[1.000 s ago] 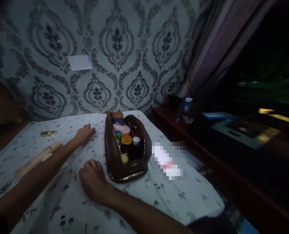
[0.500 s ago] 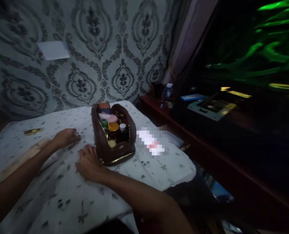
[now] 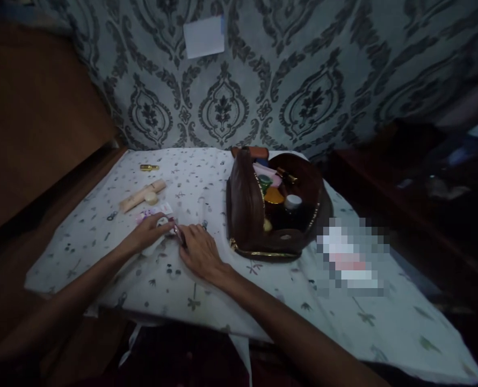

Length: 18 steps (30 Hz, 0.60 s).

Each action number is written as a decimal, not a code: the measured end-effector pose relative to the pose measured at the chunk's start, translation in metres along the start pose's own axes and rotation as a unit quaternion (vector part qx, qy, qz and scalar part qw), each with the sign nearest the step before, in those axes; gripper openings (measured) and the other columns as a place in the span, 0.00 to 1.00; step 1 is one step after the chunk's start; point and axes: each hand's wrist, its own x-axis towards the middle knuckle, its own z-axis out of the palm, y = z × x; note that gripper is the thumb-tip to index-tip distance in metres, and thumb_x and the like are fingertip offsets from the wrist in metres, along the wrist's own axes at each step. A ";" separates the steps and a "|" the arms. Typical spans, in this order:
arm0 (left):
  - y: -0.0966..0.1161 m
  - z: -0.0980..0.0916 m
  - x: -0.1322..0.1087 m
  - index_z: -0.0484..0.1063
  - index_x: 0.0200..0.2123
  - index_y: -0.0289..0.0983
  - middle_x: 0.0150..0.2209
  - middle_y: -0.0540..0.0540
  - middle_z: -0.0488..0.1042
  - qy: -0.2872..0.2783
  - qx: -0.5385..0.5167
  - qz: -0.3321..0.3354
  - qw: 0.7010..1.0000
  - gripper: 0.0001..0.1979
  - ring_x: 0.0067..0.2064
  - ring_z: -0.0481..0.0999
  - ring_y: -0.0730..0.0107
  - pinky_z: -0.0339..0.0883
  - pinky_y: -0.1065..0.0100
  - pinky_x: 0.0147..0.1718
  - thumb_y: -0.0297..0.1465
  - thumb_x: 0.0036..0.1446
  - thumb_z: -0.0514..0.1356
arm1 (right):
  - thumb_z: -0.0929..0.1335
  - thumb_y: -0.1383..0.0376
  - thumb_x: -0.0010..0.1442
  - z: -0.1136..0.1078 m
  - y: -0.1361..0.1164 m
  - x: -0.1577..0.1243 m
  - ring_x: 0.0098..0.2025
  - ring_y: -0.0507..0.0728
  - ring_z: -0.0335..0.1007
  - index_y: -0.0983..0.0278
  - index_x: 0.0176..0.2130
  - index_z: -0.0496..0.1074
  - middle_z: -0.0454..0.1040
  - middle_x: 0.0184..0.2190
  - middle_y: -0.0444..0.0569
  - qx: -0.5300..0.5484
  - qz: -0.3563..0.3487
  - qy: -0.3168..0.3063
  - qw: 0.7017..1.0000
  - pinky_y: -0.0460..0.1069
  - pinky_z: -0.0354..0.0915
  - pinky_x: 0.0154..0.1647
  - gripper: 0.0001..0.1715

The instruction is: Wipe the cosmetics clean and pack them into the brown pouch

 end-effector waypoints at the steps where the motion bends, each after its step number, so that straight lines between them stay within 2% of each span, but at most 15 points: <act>1: -0.006 -0.003 -0.005 0.70 0.40 0.38 0.23 0.53 0.66 0.002 0.024 0.010 1.000 0.19 0.28 0.69 0.64 0.65 0.64 0.31 0.48 0.58 0.56 | 0.65 0.69 0.61 0.001 0.000 0.001 0.52 0.62 0.65 0.66 0.55 0.67 0.72 0.48 0.55 -0.010 -0.005 0.003 1.000 0.57 0.62 0.57 0.22; 3: -0.015 -0.008 -0.019 0.66 0.47 0.38 0.25 0.53 0.67 0.010 0.064 0.025 0.998 0.21 0.29 0.70 0.63 0.66 0.63 0.33 0.48 0.62 0.53 | 0.64 0.71 0.62 0.001 0.000 0.002 0.51 0.61 0.65 0.66 0.53 0.69 0.73 0.47 0.55 -0.021 -0.003 0.003 1.000 0.56 0.63 0.55 0.19; 6: -0.026 -0.008 -0.045 0.61 0.53 0.38 0.41 0.44 0.72 0.037 0.098 0.080 0.991 0.19 0.42 0.73 0.60 0.68 0.59 0.44 0.43 0.66 0.49 | 0.64 0.71 0.62 0.001 0.003 0.004 0.49 0.61 0.66 0.66 0.54 0.68 0.72 0.47 0.55 -0.007 0.011 0.008 1.000 0.55 0.64 0.52 0.20; 9: -0.038 0.000 -0.070 0.62 0.56 0.39 0.52 0.39 0.68 0.045 0.178 0.153 0.971 0.17 0.54 0.68 0.55 0.65 0.52 0.53 0.37 0.68 0.49 | 0.66 0.72 0.61 0.002 0.007 0.003 0.48 0.60 0.66 0.67 0.51 0.69 0.72 0.45 0.55 0.035 0.015 0.032 0.999 0.55 0.66 0.50 0.17; 12: -0.049 0.006 -0.084 0.61 0.61 0.41 0.57 0.37 0.65 0.044 0.267 0.181 0.946 0.20 0.57 0.64 0.50 0.63 0.45 0.54 0.32 0.67 0.50 | 0.66 0.73 0.60 0.003 0.013 0.001 0.46 0.60 0.67 0.65 0.45 0.70 0.73 0.42 0.53 0.064 0.011 0.052 0.997 0.55 0.66 0.49 0.12; 15: -0.058 0.004 -0.086 0.60 0.62 0.41 0.56 0.37 0.66 0.033 0.294 0.201 0.934 0.23 0.55 0.64 0.51 0.66 0.47 0.51 0.26 0.66 0.48 | 0.67 0.72 0.61 0.002 0.016 0.000 0.45 0.59 0.67 0.64 0.44 0.71 0.73 0.41 0.52 0.078 0.013 0.061 0.995 0.54 0.65 0.49 0.10; 18: -0.058 -0.006 -0.080 0.63 0.60 0.40 0.48 0.39 0.68 0.026 0.277 0.228 0.933 0.24 0.49 0.67 0.57 0.70 0.55 0.46 0.21 0.63 0.46 | 0.67 0.69 0.62 -0.001 0.020 -0.001 0.45 0.59 0.68 0.65 0.44 0.72 0.74 0.40 0.52 0.065 0.037 0.058 0.996 0.54 0.65 0.48 0.09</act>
